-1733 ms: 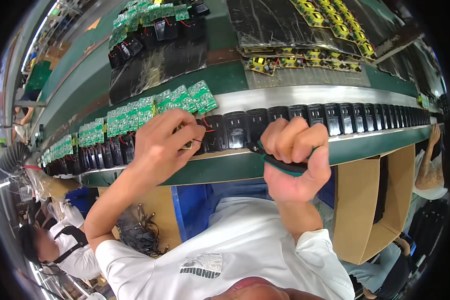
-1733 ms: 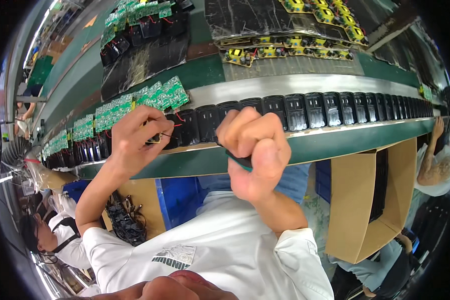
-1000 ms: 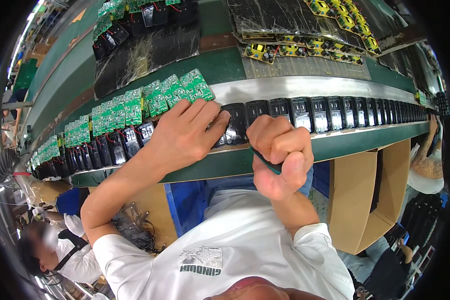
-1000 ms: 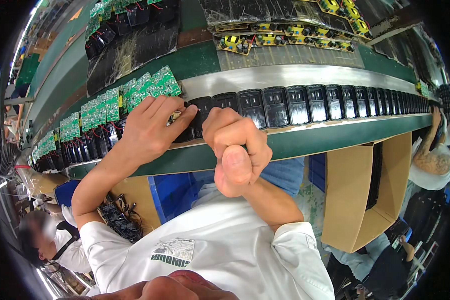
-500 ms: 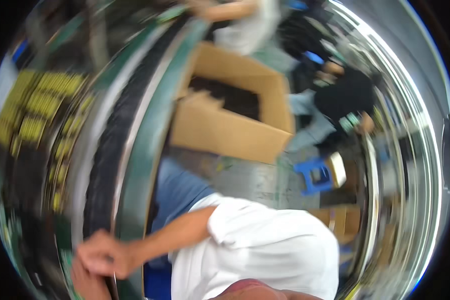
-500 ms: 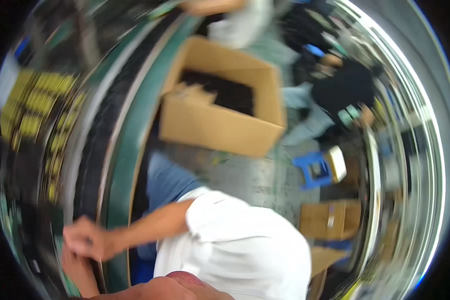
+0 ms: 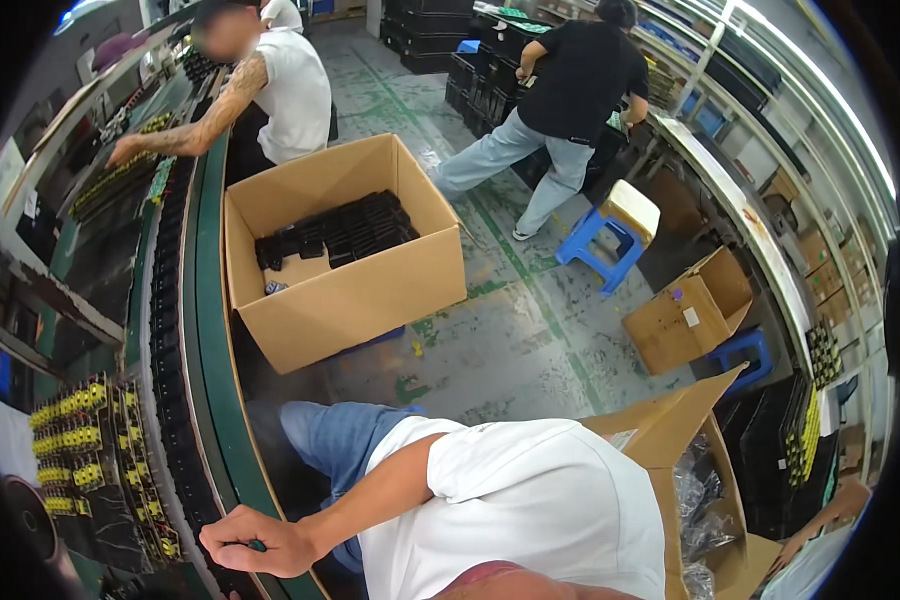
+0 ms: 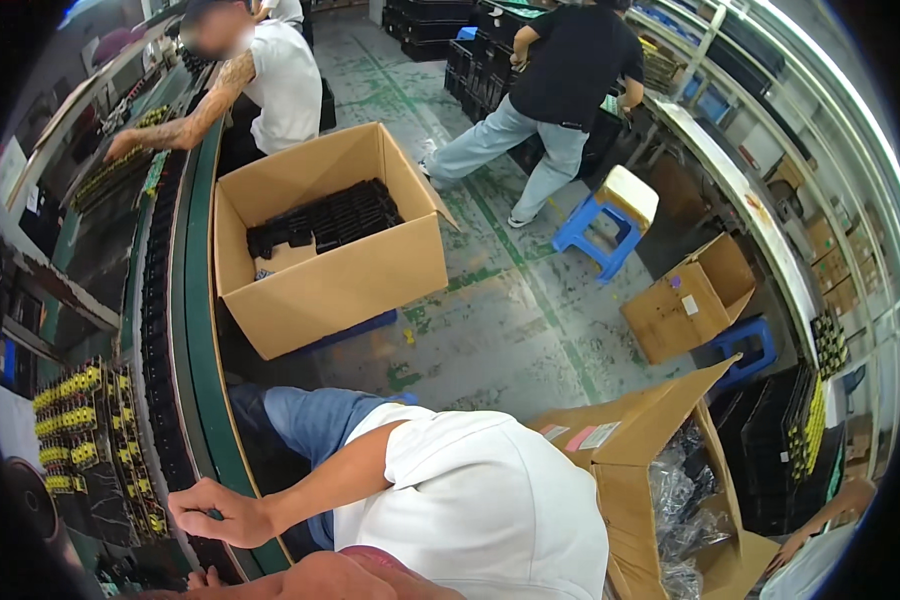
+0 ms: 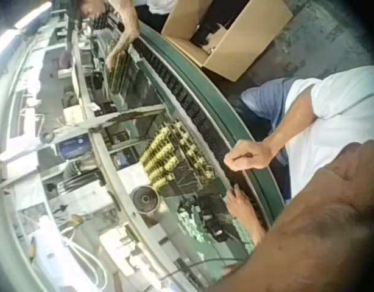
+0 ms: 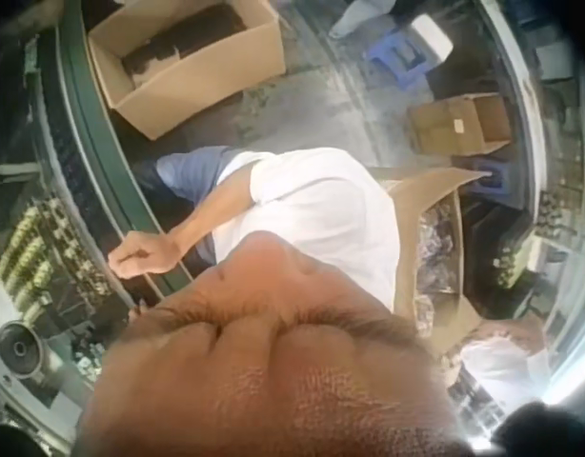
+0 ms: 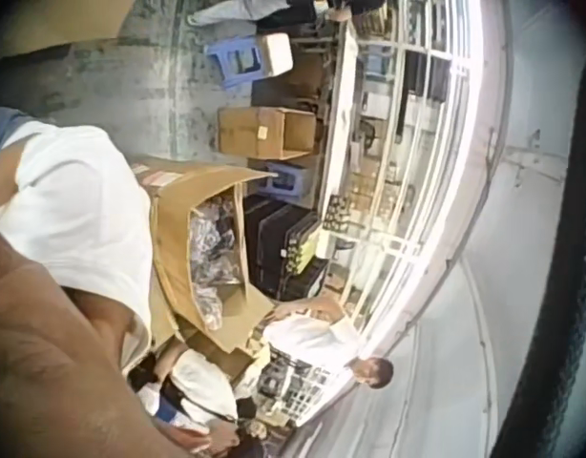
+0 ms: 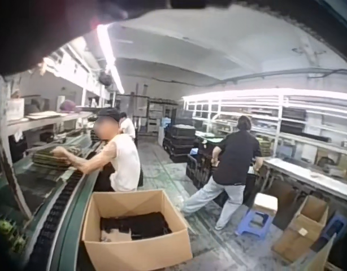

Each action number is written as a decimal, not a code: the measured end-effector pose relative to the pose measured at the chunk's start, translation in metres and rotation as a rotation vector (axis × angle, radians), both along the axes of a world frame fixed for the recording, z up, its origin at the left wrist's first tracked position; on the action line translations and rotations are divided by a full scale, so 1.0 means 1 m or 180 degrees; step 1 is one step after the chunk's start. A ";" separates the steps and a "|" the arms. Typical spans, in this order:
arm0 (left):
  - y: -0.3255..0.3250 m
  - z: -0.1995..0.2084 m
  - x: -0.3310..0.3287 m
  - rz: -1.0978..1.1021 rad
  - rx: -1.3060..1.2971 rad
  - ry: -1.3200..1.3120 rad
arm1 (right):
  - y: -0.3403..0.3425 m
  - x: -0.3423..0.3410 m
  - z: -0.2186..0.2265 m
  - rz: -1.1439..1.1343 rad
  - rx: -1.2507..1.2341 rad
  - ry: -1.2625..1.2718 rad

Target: Assembling and screwing components onto printed circuit boards on an assembly line.

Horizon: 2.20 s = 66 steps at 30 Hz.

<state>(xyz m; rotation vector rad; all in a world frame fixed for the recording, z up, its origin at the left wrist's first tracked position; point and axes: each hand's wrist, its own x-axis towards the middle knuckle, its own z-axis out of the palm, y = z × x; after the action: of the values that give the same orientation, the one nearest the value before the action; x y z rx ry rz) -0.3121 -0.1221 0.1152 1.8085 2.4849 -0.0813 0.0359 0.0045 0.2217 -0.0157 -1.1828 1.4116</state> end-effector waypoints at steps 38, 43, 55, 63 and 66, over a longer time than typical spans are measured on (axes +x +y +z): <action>-0.008 0.133 0.147 -0.1290 0.0191 0.1145 | 0.033 0.024 -0.014 0.0325 -0.0473 -0.0088; -0.006 0.129 0.139 -0.1465 0.0305 0.1044 | 0.046 0.032 -0.012 0.0227 -0.0508 -0.0167; -0.007 0.129 0.140 -0.1099 0.0137 0.0919 | 0.045 0.037 -0.007 0.0197 -0.0490 -0.0191; -0.009 0.133 0.148 -0.0819 -0.0049 0.0828 | 0.041 0.034 -0.005 0.0144 -0.0411 -0.0247; -0.010 0.134 0.150 -0.0942 0.0130 0.0885 | 0.039 0.033 -0.002 0.0214 -0.0400 -0.0294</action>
<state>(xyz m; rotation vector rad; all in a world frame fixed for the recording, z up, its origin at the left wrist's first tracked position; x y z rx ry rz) -0.1621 -0.1322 0.2494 2.3136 2.3748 -0.3199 0.0687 0.0432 0.2200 -0.1312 -1.1776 1.5569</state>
